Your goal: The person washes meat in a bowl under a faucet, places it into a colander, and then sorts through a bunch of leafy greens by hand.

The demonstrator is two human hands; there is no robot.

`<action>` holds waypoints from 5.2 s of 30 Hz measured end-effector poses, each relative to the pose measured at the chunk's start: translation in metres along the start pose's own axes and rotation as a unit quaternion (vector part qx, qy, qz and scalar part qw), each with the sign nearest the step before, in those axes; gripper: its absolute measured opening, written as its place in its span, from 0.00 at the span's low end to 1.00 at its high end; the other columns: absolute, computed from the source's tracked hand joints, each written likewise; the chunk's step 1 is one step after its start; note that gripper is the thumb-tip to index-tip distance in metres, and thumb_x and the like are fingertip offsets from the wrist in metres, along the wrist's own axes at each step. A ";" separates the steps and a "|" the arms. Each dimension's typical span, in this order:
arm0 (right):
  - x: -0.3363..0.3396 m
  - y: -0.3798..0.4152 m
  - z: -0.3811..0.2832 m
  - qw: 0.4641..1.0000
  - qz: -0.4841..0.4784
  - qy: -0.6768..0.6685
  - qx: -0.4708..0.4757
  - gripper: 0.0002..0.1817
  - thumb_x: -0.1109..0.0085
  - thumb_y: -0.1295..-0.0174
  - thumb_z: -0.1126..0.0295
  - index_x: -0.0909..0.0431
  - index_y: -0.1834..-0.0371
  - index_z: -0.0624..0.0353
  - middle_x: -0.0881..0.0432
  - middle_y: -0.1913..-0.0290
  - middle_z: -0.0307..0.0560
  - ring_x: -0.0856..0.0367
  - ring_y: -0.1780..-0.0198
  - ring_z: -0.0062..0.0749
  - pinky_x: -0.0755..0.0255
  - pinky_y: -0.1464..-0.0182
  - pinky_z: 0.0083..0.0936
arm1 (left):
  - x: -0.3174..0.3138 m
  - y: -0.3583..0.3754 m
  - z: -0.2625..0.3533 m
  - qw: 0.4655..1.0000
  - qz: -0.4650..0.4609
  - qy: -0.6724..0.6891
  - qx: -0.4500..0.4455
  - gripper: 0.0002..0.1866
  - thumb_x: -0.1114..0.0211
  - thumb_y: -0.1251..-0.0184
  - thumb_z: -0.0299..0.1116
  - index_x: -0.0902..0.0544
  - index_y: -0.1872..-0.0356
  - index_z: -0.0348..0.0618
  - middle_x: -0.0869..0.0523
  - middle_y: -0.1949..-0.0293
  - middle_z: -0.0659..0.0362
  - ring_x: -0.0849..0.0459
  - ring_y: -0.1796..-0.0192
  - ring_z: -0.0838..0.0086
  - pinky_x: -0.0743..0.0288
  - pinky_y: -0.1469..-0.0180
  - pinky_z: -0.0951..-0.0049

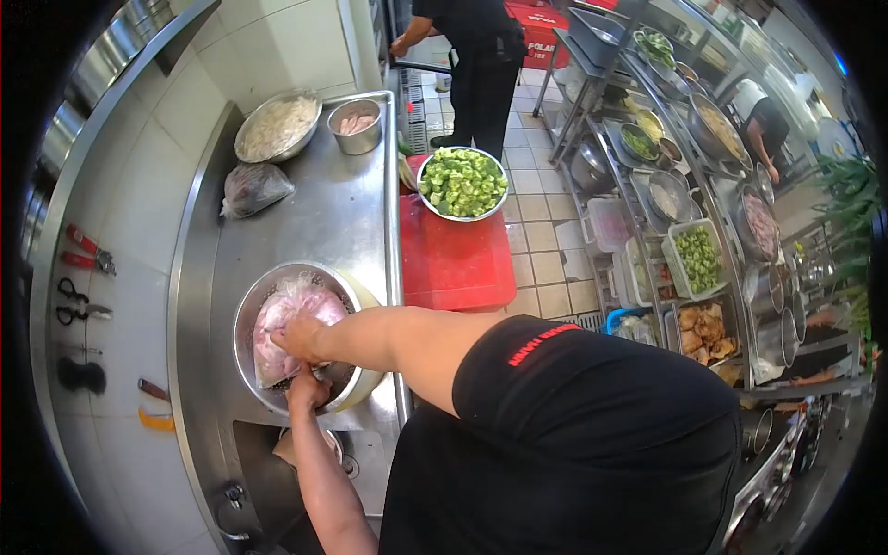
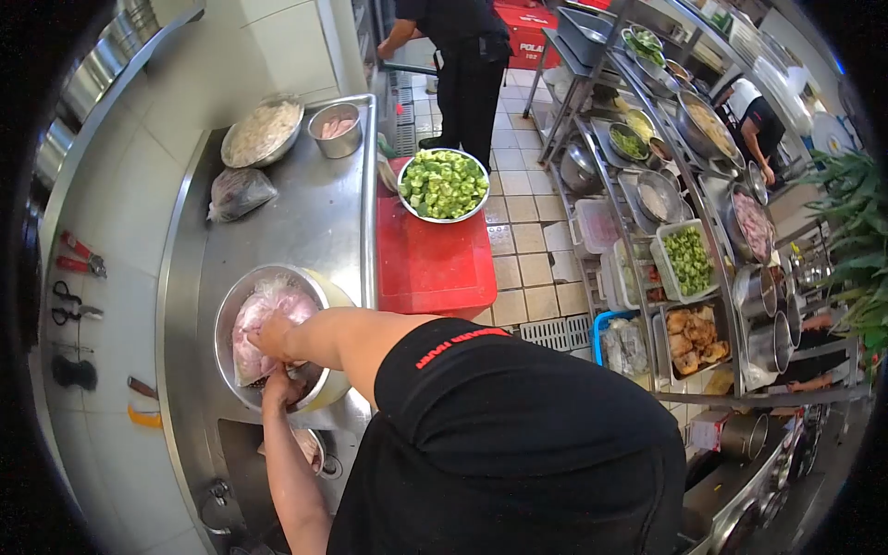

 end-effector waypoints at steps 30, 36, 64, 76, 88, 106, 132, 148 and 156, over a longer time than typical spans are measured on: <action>-0.005 0.002 0.015 0.985 0.072 -0.154 -0.002 0.20 0.51 0.37 0.68 0.33 0.44 0.66 0.17 0.60 0.65 0.17 0.56 0.57 0.24 0.55 0.46 | 0.003 0.004 0.024 0.994 0.077 0.048 -0.056 0.37 0.39 0.45 0.49 0.32 0.32 0.49 0.22 0.40 0.47 0.23 0.38 0.52 0.34 0.36 0.52; -0.014 0.008 0.024 0.958 0.163 -0.233 0.044 0.15 0.51 0.38 0.66 0.26 0.55 0.66 0.18 0.65 0.66 0.18 0.59 0.61 0.26 0.58 0.48 | 0.002 0.005 0.025 0.991 0.075 0.072 -0.087 0.28 0.41 0.34 0.47 0.27 0.37 0.45 0.21 0.40 0.48 0.23 0.37 0.54 0.31 0.37 0.58; 0.028 -0.018 0.109 0.919 0.085 -0.384 0.008 0.14 0.47 0.40 0.69 0.18 0.53 0.58 0.16 0.53 0.50 0.19 0.53 0.36 0.26 0.48 0.31 | 0.026 0.095 -0.010 0.843 0.473 0.255 -0.034 0.10 0.37 0.43 0.31 0.16 0.61 0.41 0.17 0.62 0.47 0.19 0.57 0.49 0.26 0.53 0.56; -0.022 -0.029 0.095 0.880 -0.178 -0.387 -0.211 0.37 0.58 0.31 0.43 0.24 0.44 0.74 0.23 0.42 0.66 0.23 0.40 0.49 0.33 0.39 0.37 | -0.060 0.104 0.013 0.531 0.154 0.825 0.116 0.21 0.38 0.38 0.36 0.27 0.48 0.35 0.16 0.57 0.49 0.13 0.63 0.63 0.14 0.64 0.61; 0.110 -0.029 0.036 0.857 -0.070 -0.507 0.054 0.12 0.37 0.36 0.63 0.23 0.75 0.55 0.28 0.79 0.28 0.38 0.77 0.09 0.46 0.76 0.14 | -0.067 0.087 0.038 0.422 0.132 0.889 0.121 0.14 0.44 0.43 0.29 0.27 0.59 0.28 0.19 0.66 0.46 0.15 0.68 0.58 0.15 0.67 0.58; 0.240 -0.019 -0.035 0.647 0.099 -0.744 0.135 0.15 0.43 0.32 0.61 0.22 0.53 0.63 0.18 0.57 0.39 0.20 0.57 0.23 0.27 0.51 0.23 | -0.119 0.165 0.023 0.251 0.275 0.920 0.123 0.16 0.43 0.45 0.26 0.27 0.54 0.28 0.18 0.67 0.50 0.17 0.74 0.62 0.20 0.77 0.67; 0.027 0.013 -0.121 0.372 -0.255 -0.892 0.015 0.23 0.46 0.42 0.69 0.29 0.43 0.68 0.19 0.48 0.56 0.18 0.48 0.45 0.24 0.41 0.41 | -0.354 0.140 -0.160 -0.278 0.428 0.827 0.235 0.11 0.49 0.31 0.30 0.28 0.56 0.30 0.23 0.59 0.50 0.21 0.63 0.65 0.15 0.59 0.68; 0.017 -0.003 -0.125 0.340 -0.296 -0.892 -0.024 0.16 0.58 0.31 0.63 0.21 0.50 0.55 0.20 0.45 0.58 0.19 0.50 0.55 0.22 0.48 0.50 | -0.446 0.077 -0.137 -0.094 0.100 0.916 0.377 0.27 0.43 0.32 0.50 0.29 0.37 0.46 0.27 0.38 0.55 0.32 0.33 0.62 0.30 0.41 0.47; -0.056 0.013 -0.202 0.324 -0.426 -0.842 0.075 0.12 0.56 0.33 0.60 0.26 0.61 0.54 0.19 0.67 0.49 0.17 0.66 0.41 0.20 0.66 0.36 | -0.167 0.200 -0.099 0.163 0.191 0.968 0.006 0.52 0.50 0.43 0.77 0.55 0.23 0.59 0.41 0.27 0.52 0.40 0.27 0.59 0.44 0.32 0.39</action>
Point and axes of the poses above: each hand's wrist, its own y-axis away from the middle knuckle, its own x-axis out of the back of the hand, z = x × y, the point moved 5 cm from there along -y, towards the middle knuckle
